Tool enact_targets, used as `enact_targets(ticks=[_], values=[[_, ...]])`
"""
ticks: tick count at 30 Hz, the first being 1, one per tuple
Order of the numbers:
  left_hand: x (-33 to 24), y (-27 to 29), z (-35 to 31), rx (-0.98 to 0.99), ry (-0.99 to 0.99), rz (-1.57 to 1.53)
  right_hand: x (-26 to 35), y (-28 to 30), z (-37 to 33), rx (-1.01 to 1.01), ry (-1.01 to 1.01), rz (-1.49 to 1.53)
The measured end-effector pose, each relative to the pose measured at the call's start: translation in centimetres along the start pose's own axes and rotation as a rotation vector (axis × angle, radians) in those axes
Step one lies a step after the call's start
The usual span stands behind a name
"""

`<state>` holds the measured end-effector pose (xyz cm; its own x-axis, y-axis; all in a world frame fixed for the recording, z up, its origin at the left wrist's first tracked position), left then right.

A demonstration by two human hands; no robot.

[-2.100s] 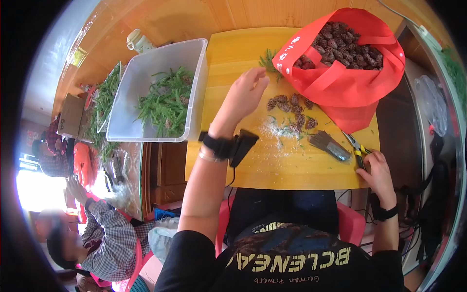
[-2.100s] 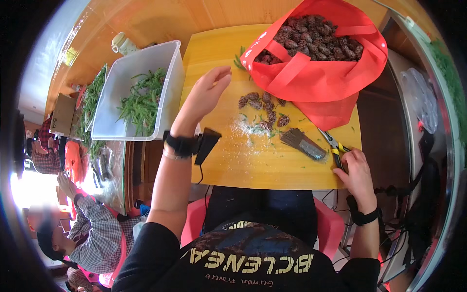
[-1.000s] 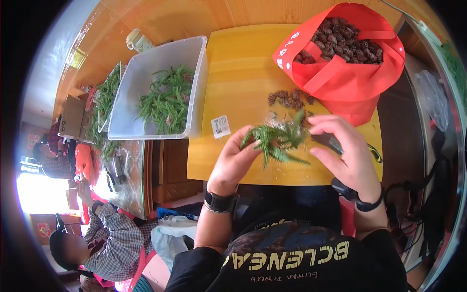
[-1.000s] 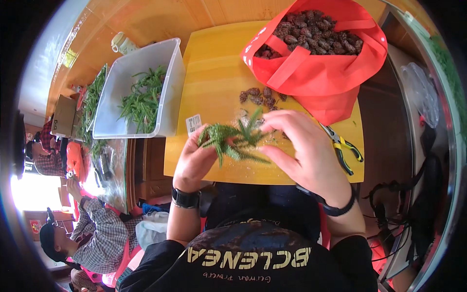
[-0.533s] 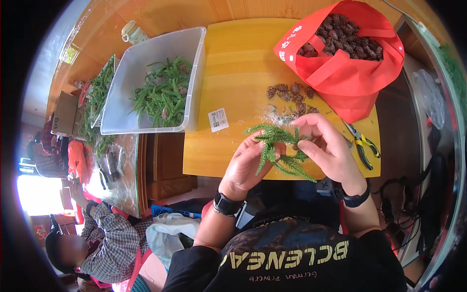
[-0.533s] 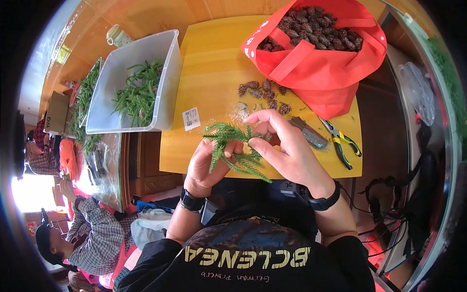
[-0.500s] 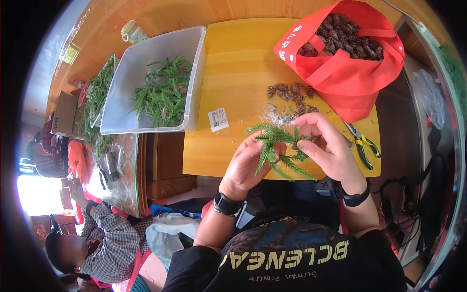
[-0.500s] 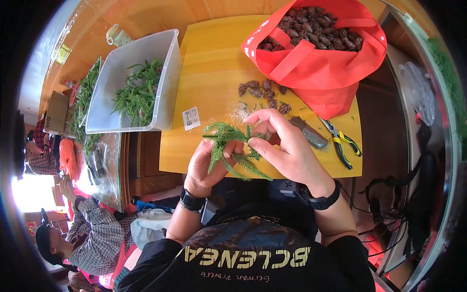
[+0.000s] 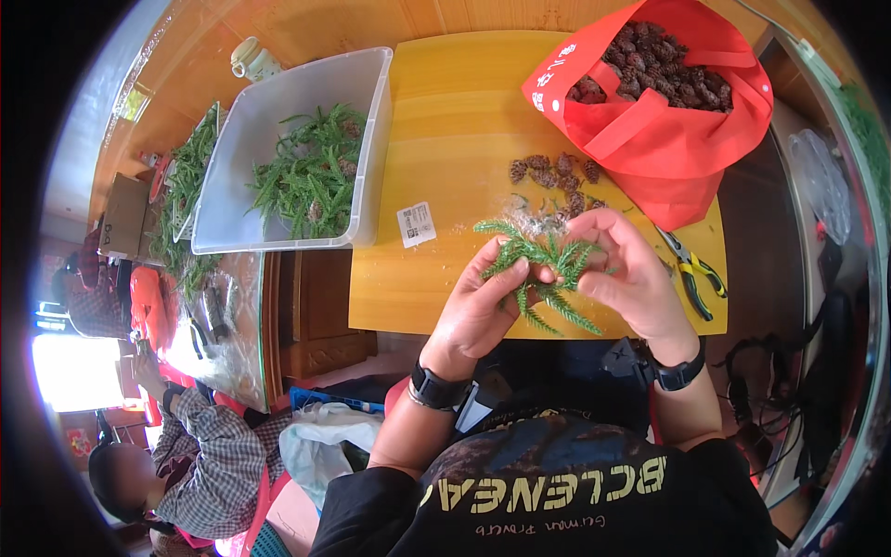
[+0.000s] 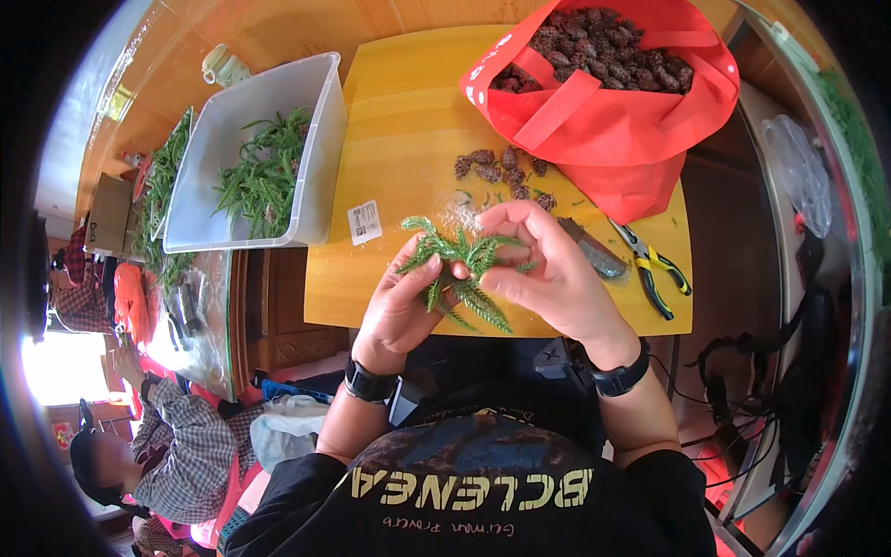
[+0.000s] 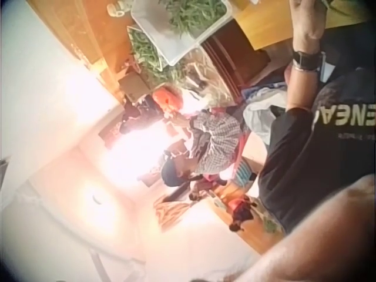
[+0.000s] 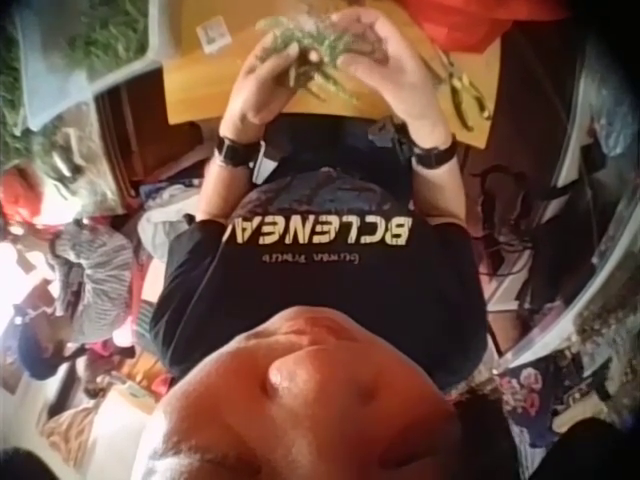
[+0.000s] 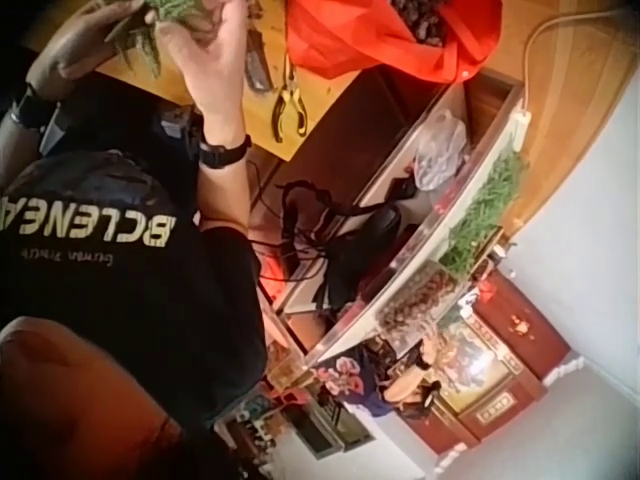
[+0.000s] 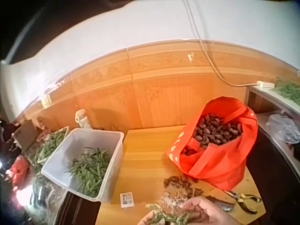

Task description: Trimming small plant branches with pliers at a workstation.

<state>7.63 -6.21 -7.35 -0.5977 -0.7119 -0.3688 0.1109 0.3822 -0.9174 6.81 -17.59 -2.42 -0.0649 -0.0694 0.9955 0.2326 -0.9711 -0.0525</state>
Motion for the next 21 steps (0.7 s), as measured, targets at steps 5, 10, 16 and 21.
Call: enact_targets(ticks=[5,10,16,21], values=[[0.0,0.9,-0.1,-0.041,-0.032,0.027,-0.1,0.7,-0.6,-0.089,0.014,0.107],[-1.9,0.9,-0.1,0.011,-0.258,0.504,0.2,2.0,-0.5,-0.19,0.078,0.122],[-2.0,-2.7,-0.2,0.181,-0.241,1.1,1.2,0.7,-0.6,-0.061,-0.052,-0.121],[-1.9,-3.3,-0.5,0.136,-0.284,1.432,1.3,0.6,-0.6,-0.038,-0.02,-0.095]])
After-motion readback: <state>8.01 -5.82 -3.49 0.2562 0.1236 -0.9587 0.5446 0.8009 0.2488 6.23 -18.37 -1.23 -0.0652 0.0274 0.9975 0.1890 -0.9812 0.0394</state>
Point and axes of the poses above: each hand's wrist, its own z-axis towards the middle knuckle, its own y-axis out of the back of the hand, x = y × z, the point moved 9 cm from there along z, towards the middle knuckle, and after that the axes turned 11 degrees about -z, right-handed, at the moved point
